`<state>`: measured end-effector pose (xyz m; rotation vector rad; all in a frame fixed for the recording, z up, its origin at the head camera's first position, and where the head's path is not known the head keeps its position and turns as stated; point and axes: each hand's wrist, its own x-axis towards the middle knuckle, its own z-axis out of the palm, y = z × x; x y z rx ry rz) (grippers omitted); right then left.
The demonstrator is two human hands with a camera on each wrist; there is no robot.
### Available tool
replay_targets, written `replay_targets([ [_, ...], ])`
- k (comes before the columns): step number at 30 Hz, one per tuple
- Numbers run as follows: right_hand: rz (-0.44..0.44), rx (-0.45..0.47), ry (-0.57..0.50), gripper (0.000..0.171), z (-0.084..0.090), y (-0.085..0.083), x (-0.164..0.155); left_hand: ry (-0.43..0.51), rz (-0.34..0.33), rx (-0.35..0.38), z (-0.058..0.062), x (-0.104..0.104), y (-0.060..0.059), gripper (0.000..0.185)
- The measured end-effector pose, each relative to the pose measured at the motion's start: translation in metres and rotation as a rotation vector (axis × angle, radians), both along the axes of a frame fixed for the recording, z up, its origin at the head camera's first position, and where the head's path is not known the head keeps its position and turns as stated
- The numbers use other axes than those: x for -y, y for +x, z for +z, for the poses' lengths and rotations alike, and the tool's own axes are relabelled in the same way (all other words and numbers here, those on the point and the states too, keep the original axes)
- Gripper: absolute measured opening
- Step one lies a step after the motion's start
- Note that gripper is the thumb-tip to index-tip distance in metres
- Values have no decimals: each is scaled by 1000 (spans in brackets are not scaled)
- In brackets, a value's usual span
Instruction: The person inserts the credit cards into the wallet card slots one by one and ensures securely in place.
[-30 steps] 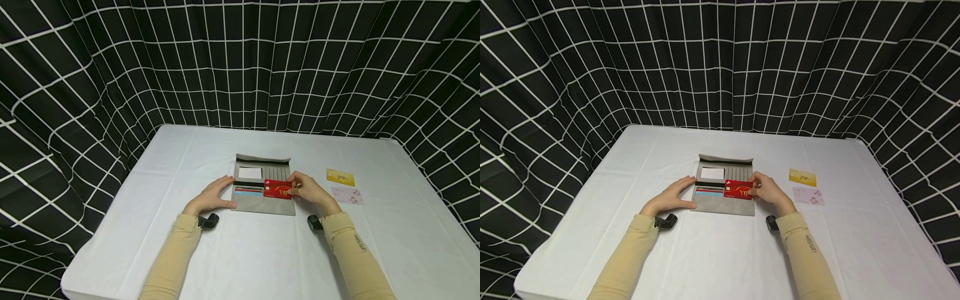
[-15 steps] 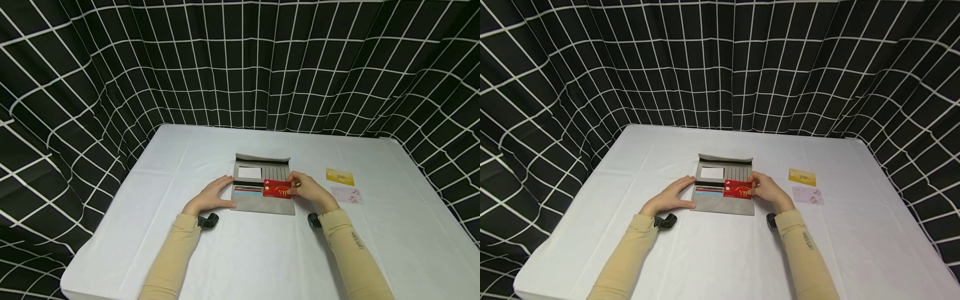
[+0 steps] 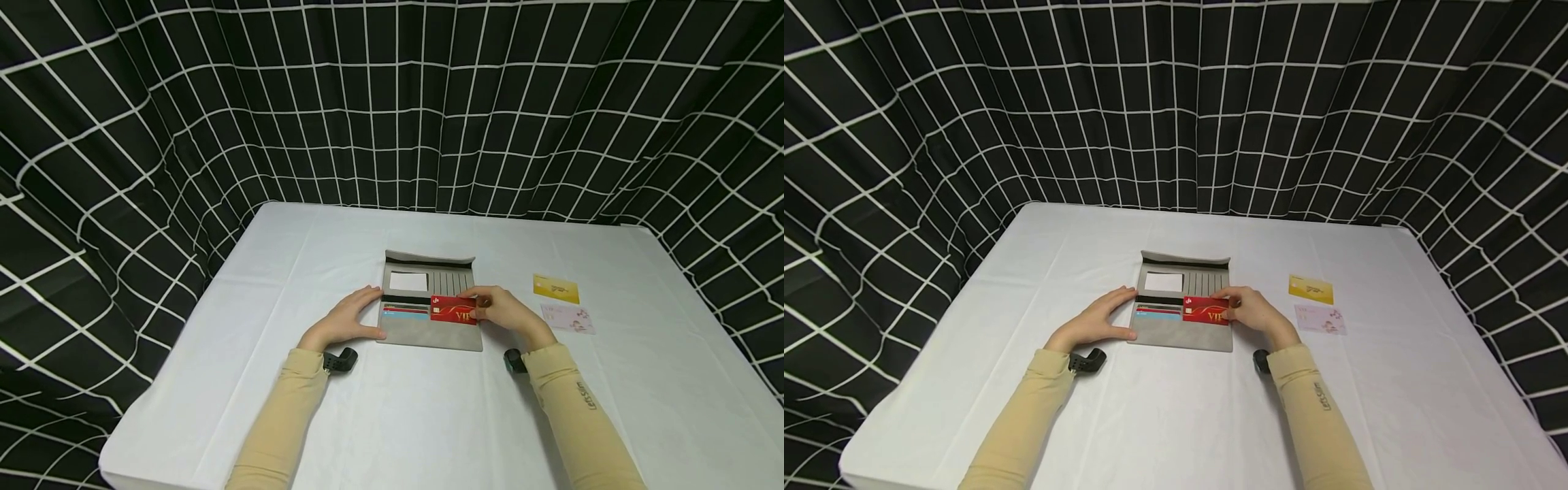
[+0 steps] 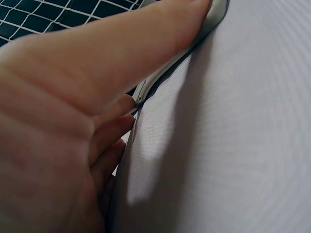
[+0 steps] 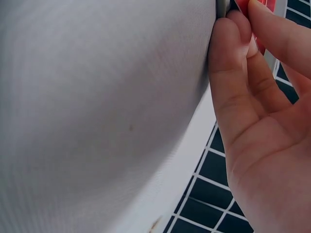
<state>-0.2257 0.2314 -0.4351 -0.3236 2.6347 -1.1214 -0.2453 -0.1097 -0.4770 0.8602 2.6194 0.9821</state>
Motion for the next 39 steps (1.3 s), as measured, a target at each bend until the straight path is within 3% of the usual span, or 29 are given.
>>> replay_targets([
  [13, 30, 9, -3, 36, -1, 1, -1, -5, 0, -11, -3, 0, 0, 91],
  [17, 21, 9, -60, 40, -2, 3, -1, -9, 4, -9, -2, 0, -1, 91],
  [22, 13, -15, -108, 34, -3, 5, -1, -6, 4, -10, -2, 0, -1, 91],
  [39, -1, -35, -97, 23, -2, 5, 1, -7, 4, -12, -2, 1, -1, 91],
])
